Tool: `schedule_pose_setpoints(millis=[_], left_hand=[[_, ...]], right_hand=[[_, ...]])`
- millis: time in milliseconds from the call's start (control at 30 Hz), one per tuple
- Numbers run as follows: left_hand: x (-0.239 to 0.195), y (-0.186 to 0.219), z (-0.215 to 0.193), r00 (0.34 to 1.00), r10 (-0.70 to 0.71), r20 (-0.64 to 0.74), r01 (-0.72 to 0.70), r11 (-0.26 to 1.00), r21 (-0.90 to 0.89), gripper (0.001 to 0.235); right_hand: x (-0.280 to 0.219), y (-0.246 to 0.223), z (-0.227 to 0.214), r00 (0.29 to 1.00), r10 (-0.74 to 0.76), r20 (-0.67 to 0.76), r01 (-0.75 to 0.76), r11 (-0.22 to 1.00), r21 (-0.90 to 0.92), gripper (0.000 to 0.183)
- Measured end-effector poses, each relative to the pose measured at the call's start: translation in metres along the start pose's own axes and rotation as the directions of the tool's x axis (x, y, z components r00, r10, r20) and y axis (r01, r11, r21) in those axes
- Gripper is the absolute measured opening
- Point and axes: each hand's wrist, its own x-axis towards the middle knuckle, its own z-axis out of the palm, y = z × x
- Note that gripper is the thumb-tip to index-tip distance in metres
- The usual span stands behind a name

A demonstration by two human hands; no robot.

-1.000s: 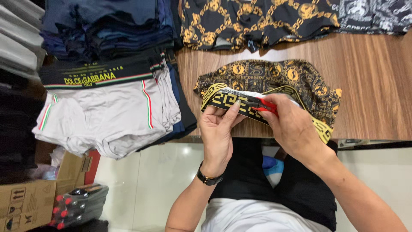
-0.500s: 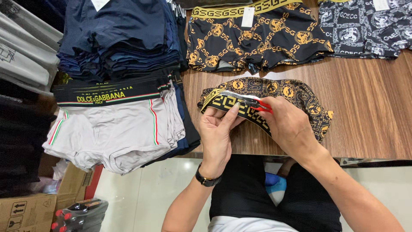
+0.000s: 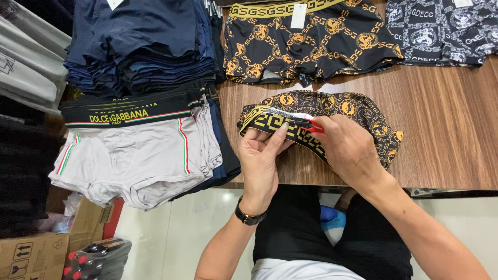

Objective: The person uses red-handled pliers to snip loose threads and trim the elastic waistband of a pair of patterned boxer briefs. The person repeatedly repositions the garment and continues trimming along the waistband and leg openings.

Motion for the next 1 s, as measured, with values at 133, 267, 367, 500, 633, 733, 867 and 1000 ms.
schedule_pose_setpoints(millis=[133, 267, 367, 500, 633, 733, 867, 1000], left_hand=[[-0.001, 0.001, 0.001, 1.0, -0.001, -0.013, 0.001, 1.0, 0.011, 0.018], [-0.003, 0.001, 0.002, 1.0, -0.006, -0.018, 0.006, 1.0, 0.004, 0.02], [-0.003, 0.001, 0.002, 1.0, -0.002, -0.015, 0.002, 1.0, 0.006, 0.02], [-0.004, 0.0, 0.002, 1.0, 0.004, 0.007, -0.003, 1.0, -0.013, 0.021], [0.0, -0.001, -0.001, 1.0, 0.003, 0.002, -0.003, 1.0, 0.022, 0.022], [0.002, -0.002, -0.008, 1.0, -0.003, 0.021, 0.002, 0.998, 0.058, 0.032], [0.002, -0.003, -0.019, 0.998, 0.001, 0.064, -0.011, 0.989, 0.149, 0.05], [-0.006, -0.005, -0.027, 0.998, -0.058, 0.026, 0.053, 0.985, 0.162, 0.051]], right_hand=[[0.001, -0.002, -0.001, 1.0, -0.013, -0.019, 0.012, 1.0, -0.018, 0.043], [-0.002, -0.001, -0.001, 1.0, -0.013, -0.016, 0.012, 0.999, -0.034, 0.043], [-0.006, 0.002, 0.0, 1.0, -0.02, -0.005, 0.02, 0.998, -0.065, 0.044], [-0.007, 0.002, 0.001, 0.999, -0.029, -0.015, 0.027, 0.996, -0.08, 0.042], [-0.004, 0.001, -0.01, 0.968, 0.231, -0.098, -0.22, 0.969, 0.108, 0.03], [-0.012, 0.008, -0.033, 0.883, 0.468, -0.023, -0.46, 0.875, 0.15, 0.044], [-0.026, 0.019, -0.053, 0.858, 0.506, 0.084, -0.5, 0.862, -0.086, 0.053], [-0.037, 0.017, -0.06, 0.855, 0.5, 0.141, -0.5, 0.865, -0.036, 0.036]])
